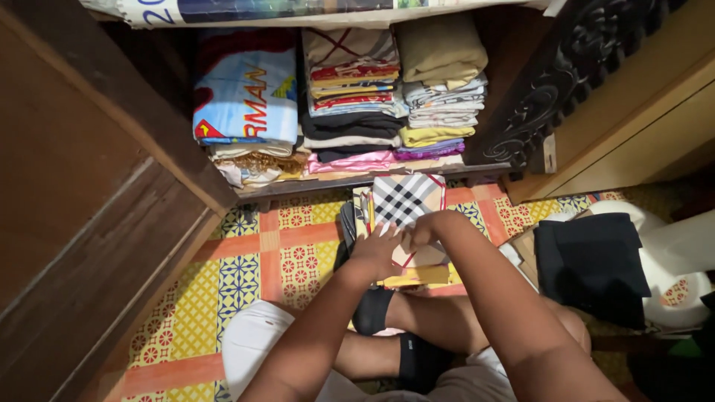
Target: Folding various items of clothing and stacking them neatly on shelves inside a closet.
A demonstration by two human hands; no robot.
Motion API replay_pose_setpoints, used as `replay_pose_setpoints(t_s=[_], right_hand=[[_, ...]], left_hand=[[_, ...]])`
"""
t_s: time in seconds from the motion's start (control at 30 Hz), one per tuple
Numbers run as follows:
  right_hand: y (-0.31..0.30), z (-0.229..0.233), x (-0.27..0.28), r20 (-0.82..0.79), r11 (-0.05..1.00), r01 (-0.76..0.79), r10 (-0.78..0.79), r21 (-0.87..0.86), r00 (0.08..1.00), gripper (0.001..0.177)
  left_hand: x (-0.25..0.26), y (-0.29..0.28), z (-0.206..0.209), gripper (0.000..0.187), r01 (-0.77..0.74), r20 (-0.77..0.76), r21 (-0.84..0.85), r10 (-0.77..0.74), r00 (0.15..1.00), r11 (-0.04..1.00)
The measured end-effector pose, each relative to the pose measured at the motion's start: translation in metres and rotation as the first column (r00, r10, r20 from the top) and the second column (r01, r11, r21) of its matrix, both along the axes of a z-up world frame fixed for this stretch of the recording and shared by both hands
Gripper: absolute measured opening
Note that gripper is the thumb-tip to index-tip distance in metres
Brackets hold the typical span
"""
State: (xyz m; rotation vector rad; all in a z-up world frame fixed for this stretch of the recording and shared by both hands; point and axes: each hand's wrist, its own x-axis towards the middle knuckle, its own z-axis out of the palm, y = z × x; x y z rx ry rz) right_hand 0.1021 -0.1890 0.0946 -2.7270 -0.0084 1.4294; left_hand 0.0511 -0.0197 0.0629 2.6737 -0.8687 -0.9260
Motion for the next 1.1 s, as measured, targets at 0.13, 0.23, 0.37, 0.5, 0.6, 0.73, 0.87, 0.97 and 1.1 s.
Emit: replay_pose_setpoints(t_s=[0.13,0.23,0.37,0.5,0.6,0.73,0.87,0.97,1.1], right_hand=[[0.018,0.048,-0.018,-0.040,1.000,0.002,-0.002,0.010,0.999,0.068],[0.022,0.062,-0.027,-0.043,1.000,-0.015,0.015,0.000,0.999,0.072],[0.012,0.037,-0.019,-0.017,1.000,-0.001,0.001,0.013,1.000,0.070],[-0.006,-0.010,-0.002,0.020,1.000,-0.007,0.007,0.030,1.000,0.073],[-0.002,0.005,-0.005,0.025,0.999,-0.025,0.024,0.032,0.999,0.071],[-0.001,0.002,-0.008,0.037,0.999,-0.019,0.018,0.047,0.999,0.073],[0.006,0.026,-0.017,0.029,0.999,-0.030,0.028,0.045,0.999,0.074],[0.003,0.013,-0.013,0.049,0.998,-0.030,0.028,0.052,0.998,0.075],[0.004,0.008,-0.014,0.058,0.998,-0.017,0.014,0.058,0.998,0.075]], left_hand=[[0.000,-0.001,0.002,0.093,-0.003,-0.016,0.005,0.003,1.000,1.000],[-0.001,-0.003,0.002,0.092,-0.014,-0.019,0.000,0.014,1.000,1.000],[-0.003,-0.005,-0.007,0.094,-0.036,-0.005,-0.011,0.036,0.999,0.999],[-0.002,-0.007,-0.015,0.096,-0.034,0.005,-0.005,0.034,0.999,0.999],[-0.002,-0.008,-0.019,0.097,-0.042,0.014,-0.011,0.042,0.999,0.999],[-0.004,-0.009,-0.016,0.097,-0.044,0.026,-0.012,0.045,0.999,0.999],[-0.006,-0.010,-0.009,0.096,-0.058,0.007,0.008,0.058,0.998,0.998],[-0.008,-0.011,-0.008,0.097,-0.059,0.008,0.017,0.059,0.998,0.998],[-0.007,-0.011,-0.006,0.096,-0.059,0.013,0.011,0.059,0.998,0.998]])
